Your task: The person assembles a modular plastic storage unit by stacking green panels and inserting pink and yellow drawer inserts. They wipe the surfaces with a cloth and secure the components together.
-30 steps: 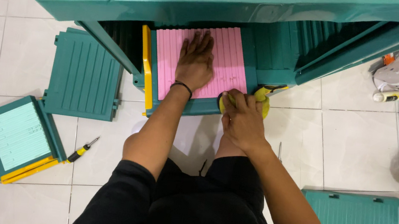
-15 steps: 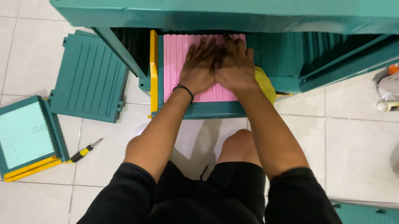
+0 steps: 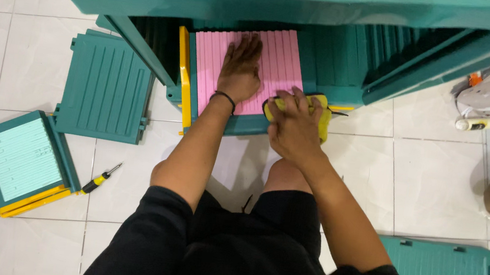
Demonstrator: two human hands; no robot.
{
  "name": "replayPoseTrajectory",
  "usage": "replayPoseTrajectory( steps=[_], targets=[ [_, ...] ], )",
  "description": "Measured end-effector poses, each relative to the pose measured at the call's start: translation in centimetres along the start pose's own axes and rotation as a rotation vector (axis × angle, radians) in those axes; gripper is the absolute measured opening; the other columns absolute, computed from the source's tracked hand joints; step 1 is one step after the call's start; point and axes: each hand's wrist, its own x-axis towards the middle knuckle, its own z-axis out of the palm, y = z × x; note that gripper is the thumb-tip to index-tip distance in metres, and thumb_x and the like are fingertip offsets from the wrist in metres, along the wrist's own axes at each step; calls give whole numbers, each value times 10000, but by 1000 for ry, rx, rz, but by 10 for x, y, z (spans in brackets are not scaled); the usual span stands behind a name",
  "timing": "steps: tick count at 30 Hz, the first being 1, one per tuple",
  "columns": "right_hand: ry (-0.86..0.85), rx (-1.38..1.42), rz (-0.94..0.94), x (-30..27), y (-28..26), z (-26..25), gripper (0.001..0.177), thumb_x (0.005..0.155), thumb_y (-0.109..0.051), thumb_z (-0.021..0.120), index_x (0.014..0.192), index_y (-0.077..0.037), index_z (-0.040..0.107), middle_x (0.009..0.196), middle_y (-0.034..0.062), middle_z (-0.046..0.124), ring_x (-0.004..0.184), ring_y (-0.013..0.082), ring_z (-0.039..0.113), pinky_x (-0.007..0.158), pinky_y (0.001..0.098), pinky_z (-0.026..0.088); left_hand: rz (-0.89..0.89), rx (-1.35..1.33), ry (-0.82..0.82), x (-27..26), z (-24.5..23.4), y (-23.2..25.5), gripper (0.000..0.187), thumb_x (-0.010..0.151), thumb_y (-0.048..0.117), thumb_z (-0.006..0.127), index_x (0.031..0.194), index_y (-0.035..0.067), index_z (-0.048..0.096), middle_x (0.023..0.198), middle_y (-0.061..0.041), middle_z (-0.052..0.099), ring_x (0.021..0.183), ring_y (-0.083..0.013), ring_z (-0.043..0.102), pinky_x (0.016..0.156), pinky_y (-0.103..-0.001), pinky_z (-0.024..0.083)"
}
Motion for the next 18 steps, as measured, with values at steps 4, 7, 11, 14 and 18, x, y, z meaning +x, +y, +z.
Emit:
replayPoseTrajectory(
  steps=[4,7,11,14,18],
  targets=[
    [49,-11,-3,-18,-18,-7,460,863,-301,642,1266,-88,706,1438,126,543,1397,365,418,1088,657,289,66,-160,94,-11,-29,10,595,960,130,552,1539,55,433,1649,-142,373,1566,-313,261,1283,-497,124],
    [68,-19,14,-5,-21,-13,406,869,-327,659,1204,-104,720,1432,126,562,1377,359,445,1066,648,315,250,-301,384,-40,-88,52,625,880,41,612,1497,15,515,1532,-202,502,1474,-386,403,1272,-516,222],
    [72,26,44,5,-17,-11,343,867,-272,680,1174,-134,745,1417,122,588,1364,339,470,1054,639,327,405,-369,-210,-142,-175,163,220,986,218,643,1186,132,672,1277,-68,687,1303,-273,606,1122,-379,429],
    [24,88,66,-2,-11,-3,308,872,-215,695,1167,-154,765,1411,121,604,1360,323,485,1052,634,332,565,-593,-365,-219,-240,239,312,1021,126,591,1322,45,572,1284,-135,646,1230,-262,648,1019,-370,496],
    [50,92,1,-14,-8,7,367,904,-205,703,1253,-104,753,1472,151,562,1371,340,465,1075,644,308,869,-240,12,-253,-292,279,441,1039,-6,548,1462,-115,490,1244,-174,582,1183,-284,648,1108,-386,491]
  ],
)
